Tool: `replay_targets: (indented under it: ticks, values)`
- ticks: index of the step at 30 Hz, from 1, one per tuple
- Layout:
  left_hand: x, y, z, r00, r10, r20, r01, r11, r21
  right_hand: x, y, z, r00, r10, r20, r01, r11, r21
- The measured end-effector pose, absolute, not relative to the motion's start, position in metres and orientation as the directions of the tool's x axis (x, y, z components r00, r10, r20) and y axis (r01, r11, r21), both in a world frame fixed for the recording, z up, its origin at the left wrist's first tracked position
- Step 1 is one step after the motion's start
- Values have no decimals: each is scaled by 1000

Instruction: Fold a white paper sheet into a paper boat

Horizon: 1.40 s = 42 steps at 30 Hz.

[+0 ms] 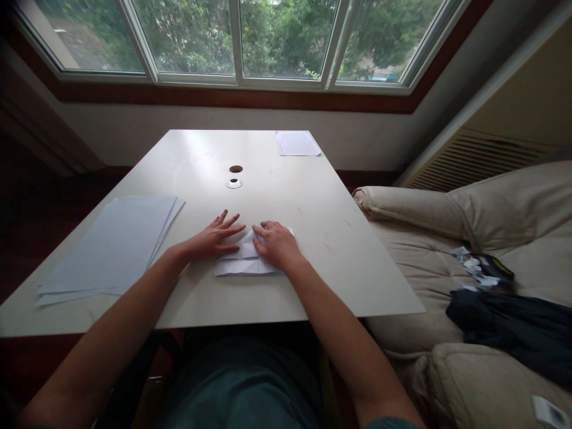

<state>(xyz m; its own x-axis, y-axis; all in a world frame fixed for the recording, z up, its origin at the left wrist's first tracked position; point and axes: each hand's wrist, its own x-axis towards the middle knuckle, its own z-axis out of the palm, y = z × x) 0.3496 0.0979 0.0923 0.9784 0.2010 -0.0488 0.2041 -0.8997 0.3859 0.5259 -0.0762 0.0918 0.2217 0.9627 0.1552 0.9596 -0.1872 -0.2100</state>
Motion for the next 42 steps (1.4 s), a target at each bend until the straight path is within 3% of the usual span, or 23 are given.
replay_targets:
  ticks: [8, 17, 28, 42]
  values:
    - [351, 93, 90, 979, 179, -98, 197, -951, 236, 523, -74, 89, 204, 967, 153, 967, -175, -185]
    - [353, 81, 86, 985, 169, -36, 172, -935, 310, 528, -73, 81, 175, 985, -2, 972, -173, -160]
    - [363, 66, 80, 966, 250, 65, 222, -931, 291, 530, -72, 76, 138, 990, -17, 977, -139, -160]
    - [363, 66, 92, 980, 200, 8, 191, -946, 264, 530, -73, 81, 161, 985, -67, 973, -170, -154]
